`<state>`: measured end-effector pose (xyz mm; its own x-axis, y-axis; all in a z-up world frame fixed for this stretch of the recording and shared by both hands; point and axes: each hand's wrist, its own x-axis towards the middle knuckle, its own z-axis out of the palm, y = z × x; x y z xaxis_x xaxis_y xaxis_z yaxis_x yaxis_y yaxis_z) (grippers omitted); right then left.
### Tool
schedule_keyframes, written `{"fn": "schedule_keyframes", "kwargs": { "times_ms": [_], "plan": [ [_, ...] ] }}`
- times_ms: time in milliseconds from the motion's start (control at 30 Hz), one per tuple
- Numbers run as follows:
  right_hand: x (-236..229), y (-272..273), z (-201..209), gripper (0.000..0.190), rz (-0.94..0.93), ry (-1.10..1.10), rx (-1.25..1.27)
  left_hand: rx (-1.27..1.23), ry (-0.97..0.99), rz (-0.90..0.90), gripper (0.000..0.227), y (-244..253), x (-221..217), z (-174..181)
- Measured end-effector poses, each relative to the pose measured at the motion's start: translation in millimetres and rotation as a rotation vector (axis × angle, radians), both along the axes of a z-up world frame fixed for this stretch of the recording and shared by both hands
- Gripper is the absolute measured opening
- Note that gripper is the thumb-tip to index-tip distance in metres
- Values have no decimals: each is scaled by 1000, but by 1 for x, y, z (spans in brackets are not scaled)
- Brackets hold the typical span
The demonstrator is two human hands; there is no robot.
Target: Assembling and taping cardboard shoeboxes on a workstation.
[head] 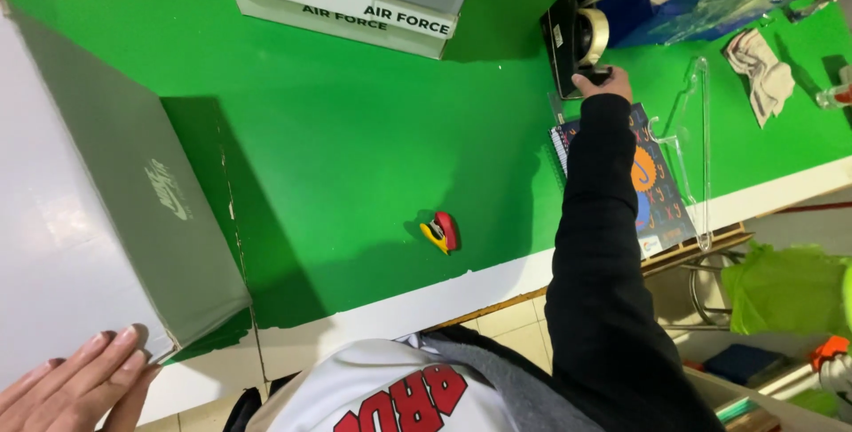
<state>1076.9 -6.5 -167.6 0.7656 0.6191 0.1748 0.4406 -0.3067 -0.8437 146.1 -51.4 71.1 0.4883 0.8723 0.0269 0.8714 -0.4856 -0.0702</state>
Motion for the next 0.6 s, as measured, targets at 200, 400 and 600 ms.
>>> {"fn": "schedule_keyframes", "kwargs": {
  "times_ms": [200,400,600],
  "plan": [
    [-75,46,40,67,-207,-323,-266,79,-240,-136,30,-2,7,16],
    [-152,64,38,56,-126,-455,-96,106,-187,-115,33,-3,4,13],
    [-261,14,83,52,-8,-473,-118,68,-155,-111,31,-5,8,19]
  ]
}}
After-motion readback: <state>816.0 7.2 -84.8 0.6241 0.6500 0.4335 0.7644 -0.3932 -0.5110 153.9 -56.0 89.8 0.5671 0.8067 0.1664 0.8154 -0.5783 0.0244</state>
